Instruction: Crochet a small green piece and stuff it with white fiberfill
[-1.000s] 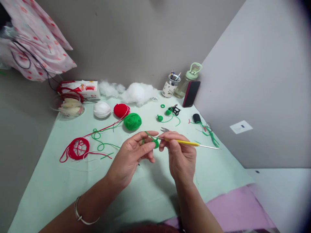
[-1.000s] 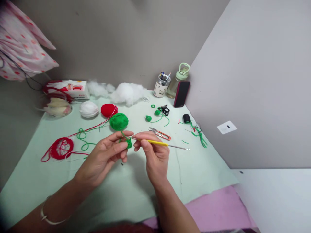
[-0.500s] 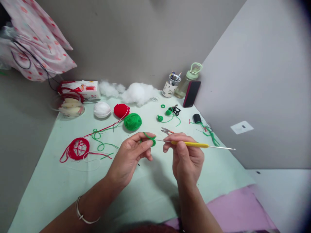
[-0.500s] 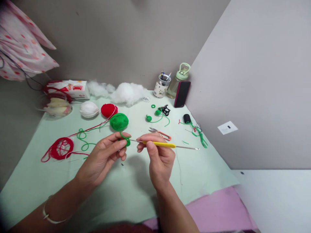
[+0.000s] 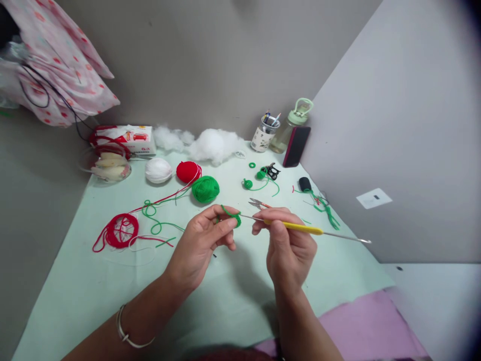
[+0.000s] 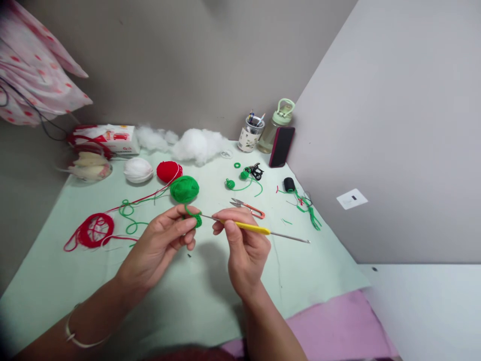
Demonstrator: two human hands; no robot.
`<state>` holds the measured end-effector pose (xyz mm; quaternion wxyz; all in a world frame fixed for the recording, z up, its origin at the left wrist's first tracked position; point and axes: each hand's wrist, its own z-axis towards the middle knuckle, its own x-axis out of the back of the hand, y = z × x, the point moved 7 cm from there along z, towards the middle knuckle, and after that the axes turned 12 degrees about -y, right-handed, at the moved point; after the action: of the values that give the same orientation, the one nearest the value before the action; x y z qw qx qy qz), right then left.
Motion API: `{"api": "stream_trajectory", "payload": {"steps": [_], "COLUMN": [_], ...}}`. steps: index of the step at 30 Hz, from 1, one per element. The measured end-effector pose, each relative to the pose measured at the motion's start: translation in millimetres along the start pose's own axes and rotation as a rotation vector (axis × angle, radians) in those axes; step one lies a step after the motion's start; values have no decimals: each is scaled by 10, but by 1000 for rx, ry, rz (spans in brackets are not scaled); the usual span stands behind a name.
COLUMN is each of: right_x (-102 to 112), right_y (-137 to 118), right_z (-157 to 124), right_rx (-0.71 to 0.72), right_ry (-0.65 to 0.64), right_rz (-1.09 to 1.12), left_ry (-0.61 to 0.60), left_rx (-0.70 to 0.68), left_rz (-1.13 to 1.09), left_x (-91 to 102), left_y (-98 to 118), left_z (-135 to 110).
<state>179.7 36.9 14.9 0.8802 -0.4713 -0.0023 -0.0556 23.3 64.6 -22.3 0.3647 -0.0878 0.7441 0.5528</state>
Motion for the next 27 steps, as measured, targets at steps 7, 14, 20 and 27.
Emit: {"api": "stream_trajectory", "payload": {"steps": [7,14,20,27], "right_x": [-27,-118,-100,-49], "right_y": [-115,-209,-180,-95], "right_z": [4,-67,-75,6], "right_rx": [96,268,287,99], "right_ry": [-11,-107,-71,-4], "right_rz": [-150,-377,-395,-223], "left_ry": [9,-29,-146,-87], "left_rx": [-15,-21,76,75], "left_rz": [33,62,-57,-78], "left_x": [14,-16,-160,-74], "left_y": [-8,-26,-127,-103], "left_z": [0,-4,3,-12]}}
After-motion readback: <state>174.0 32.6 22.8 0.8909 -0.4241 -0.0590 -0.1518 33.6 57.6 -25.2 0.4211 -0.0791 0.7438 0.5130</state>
